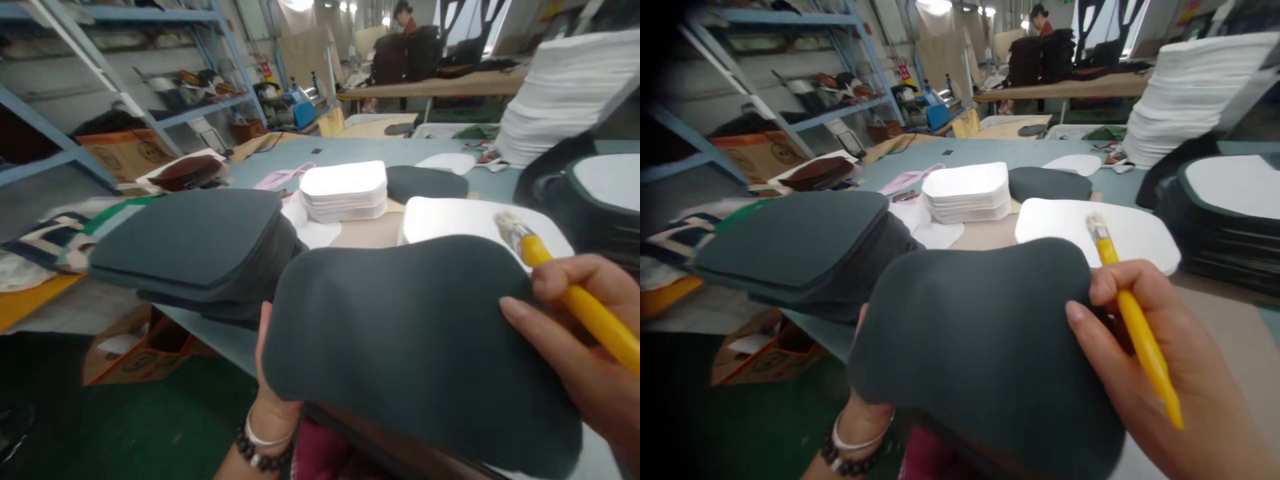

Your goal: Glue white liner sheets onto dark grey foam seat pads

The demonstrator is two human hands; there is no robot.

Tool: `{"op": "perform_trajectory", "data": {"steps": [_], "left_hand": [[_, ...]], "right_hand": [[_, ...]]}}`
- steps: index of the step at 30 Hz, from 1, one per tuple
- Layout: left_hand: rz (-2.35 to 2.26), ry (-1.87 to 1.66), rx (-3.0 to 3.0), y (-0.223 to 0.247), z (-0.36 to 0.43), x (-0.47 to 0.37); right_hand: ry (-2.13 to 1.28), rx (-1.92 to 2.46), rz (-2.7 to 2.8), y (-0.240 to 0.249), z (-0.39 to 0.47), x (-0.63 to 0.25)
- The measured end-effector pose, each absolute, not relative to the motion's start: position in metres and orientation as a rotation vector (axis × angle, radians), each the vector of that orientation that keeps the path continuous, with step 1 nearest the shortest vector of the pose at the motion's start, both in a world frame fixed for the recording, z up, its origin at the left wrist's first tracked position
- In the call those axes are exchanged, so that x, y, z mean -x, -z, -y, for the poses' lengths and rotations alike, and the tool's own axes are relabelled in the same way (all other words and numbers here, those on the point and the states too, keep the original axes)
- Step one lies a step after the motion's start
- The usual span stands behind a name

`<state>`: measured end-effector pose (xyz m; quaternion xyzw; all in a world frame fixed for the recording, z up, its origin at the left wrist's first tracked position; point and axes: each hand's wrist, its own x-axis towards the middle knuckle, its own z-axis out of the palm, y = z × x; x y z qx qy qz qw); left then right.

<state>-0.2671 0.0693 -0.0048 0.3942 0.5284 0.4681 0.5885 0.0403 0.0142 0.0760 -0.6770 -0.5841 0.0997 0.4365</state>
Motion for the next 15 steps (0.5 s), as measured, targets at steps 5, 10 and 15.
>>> {"op": "perform_trajectory", "data": {"steps": [5,10,15], "left_hand": [[-1.024,-0.753,-0.398,0.031,-0.045,0.229],[-0.967,-0.639,-0.371,0.035,-0.033,0.194],[-1.008,-0.559,-0.749,0.032,-0.054,0.178]], "right_hand": [[-0.292,1.920,1.494,-0.030,0.066,-0.099],[-0.283,2.014,1.522,0.010,0.113,-0.153],[-0.274,2.092,1.445,0.036,0.117,-0.181]]}}
